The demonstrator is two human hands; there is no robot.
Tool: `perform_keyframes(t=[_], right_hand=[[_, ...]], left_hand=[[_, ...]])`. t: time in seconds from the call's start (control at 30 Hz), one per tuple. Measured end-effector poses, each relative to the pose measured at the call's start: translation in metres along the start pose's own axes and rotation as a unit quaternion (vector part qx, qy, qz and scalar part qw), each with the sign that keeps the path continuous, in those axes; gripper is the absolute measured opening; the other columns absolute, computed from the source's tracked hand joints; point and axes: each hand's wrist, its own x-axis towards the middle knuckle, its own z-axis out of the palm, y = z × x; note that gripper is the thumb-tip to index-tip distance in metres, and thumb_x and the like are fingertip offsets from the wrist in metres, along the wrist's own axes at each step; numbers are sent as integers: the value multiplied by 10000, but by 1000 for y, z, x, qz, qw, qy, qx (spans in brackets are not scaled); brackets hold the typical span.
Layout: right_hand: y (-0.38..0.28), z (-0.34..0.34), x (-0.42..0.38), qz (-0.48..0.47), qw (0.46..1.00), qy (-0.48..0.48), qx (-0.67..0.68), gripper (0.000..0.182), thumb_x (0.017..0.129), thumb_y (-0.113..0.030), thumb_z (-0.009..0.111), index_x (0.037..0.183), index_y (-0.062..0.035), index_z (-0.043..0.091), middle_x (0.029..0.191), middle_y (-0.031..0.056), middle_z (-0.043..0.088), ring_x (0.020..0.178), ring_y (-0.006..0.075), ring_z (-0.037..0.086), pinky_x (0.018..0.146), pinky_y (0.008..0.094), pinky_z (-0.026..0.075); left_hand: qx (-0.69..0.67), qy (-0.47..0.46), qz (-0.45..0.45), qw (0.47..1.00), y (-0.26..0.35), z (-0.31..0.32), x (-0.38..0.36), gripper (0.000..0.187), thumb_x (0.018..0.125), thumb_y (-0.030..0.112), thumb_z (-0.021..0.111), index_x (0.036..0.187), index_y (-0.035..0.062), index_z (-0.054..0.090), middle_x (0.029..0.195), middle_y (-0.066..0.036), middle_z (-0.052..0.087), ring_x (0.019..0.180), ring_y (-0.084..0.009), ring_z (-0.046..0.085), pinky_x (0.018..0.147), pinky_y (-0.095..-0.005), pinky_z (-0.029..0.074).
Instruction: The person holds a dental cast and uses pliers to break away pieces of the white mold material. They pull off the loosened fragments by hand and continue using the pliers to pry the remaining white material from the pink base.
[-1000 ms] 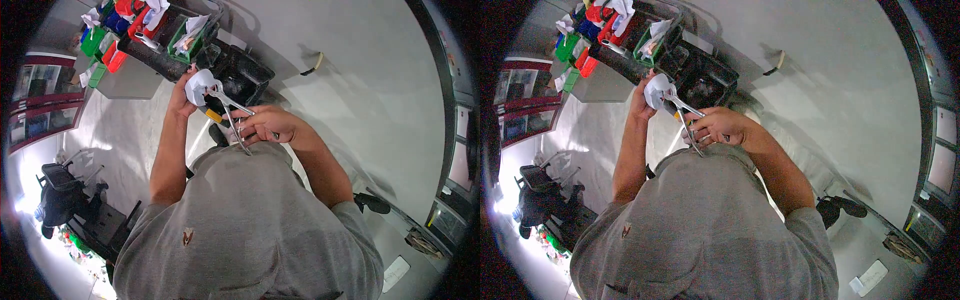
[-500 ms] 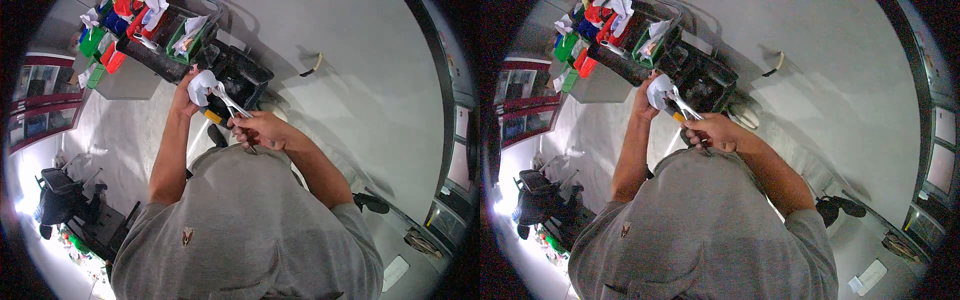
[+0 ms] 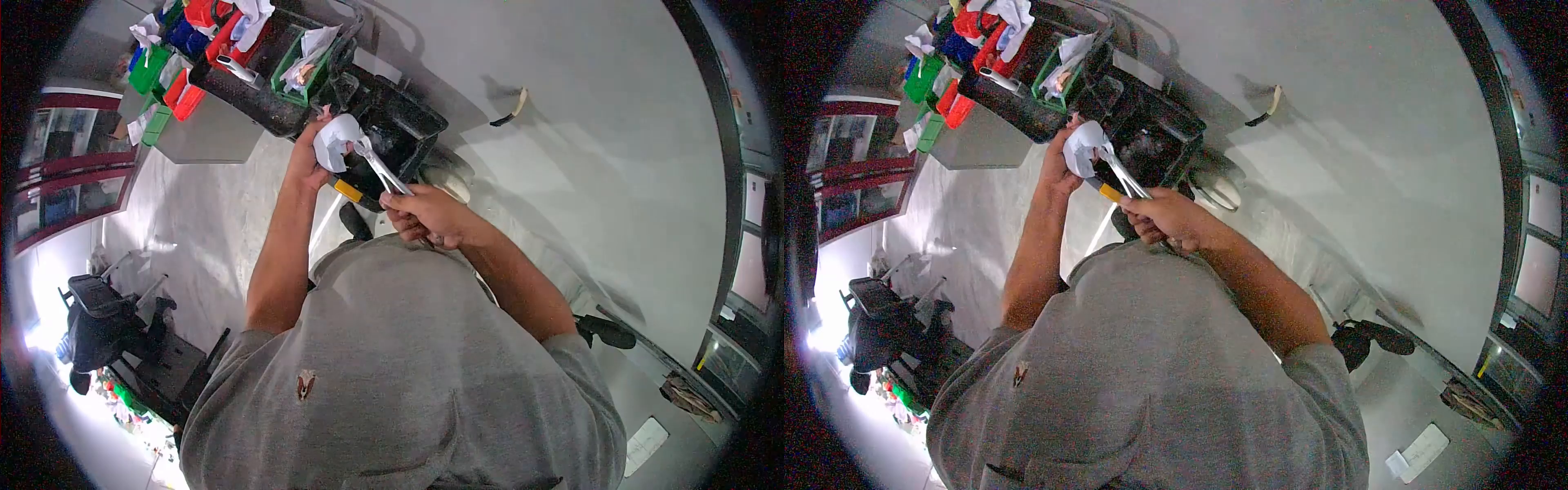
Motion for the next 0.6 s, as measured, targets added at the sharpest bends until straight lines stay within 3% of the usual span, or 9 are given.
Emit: perform_keyframes(t=[0.07,0.1,0.13,0.17,0.23,0.27,0.43,0.6], right_hand=[[-2,0,-4,11,999,-29,21,219,970,-235,503,1022,-23,528,769,0,462,639,102,450,578,259,416],[-5,1,-6,25,997,-60,42,218,972,-225,498,1031,-18,533,774,2,469,634,96,450,572,251,418],[-8,4,-10,12,999,-29,-6,244,970,-198,493,1114,-7,537,827,23,524,701,115,541,632,268,492],[-8,7,-12,13,999,-29,-2,244,970,-198,493,1114,-7,537,827,23,524,701,115,541,632,268,492],[-15,7,-15,8,999,-21,-44,299,966,-191,492,1202,-9,519,913,51,580,833,171,619,773,327,541],[-15,4,-14,13,999,-29,-39,346,963,-179,491,1273,-25,477,1030,97,610,946,213,626,877,365,524],[-21,14,-23,7,998,-13,-60,418,928,-144,529,1322,-43,432,1139,137,600,1026,220,605,881,343,516],[-21,10,-25,3,994,32,-101,479,890,-115,559,1340,-39,414,1162,134,595,1076,219,587,891,347,502]], left_hand=[[2,7,5,1000,0,4,-1,265,866,247,580,1117,162,580,995,-8,623,869,-178,617,700,-335,533],[3,6,7,1000,2,5,2,265,866,247,580,1117,162,580,995,-8,623,869,-178,617,700,-335,533],[-16,-7,-2,1000,2,2,2,229,856,232,586,1065,140,584,970,-28,628,858,-192,618,693,-355,532],[-36,-20,-11,999,0,-1,0,195,846,216,591,1013,117,588,945,-48,632,847,-205,619,685,-376,532],[-62,-20,-9,998,-2,3,0,183,851,211,571,1014,127,586,955,-38,633,850,-198,620,687,-373,528],[-61,-13,-4,998,-3,4,0,180,851,206,565,1012,128,583,958,-35,632,851,-199,620,689,-377,527],[-88,-45,17,995,-9,-2,8,181,852,200,567,1013,118,574,962,-34,630,853,-207,621,706,-390,521],[-27,33,80,996,-13,6,9,178,861,194,565,1012,101,572,968,-51,630,888,-215,609,737,-397,515]])
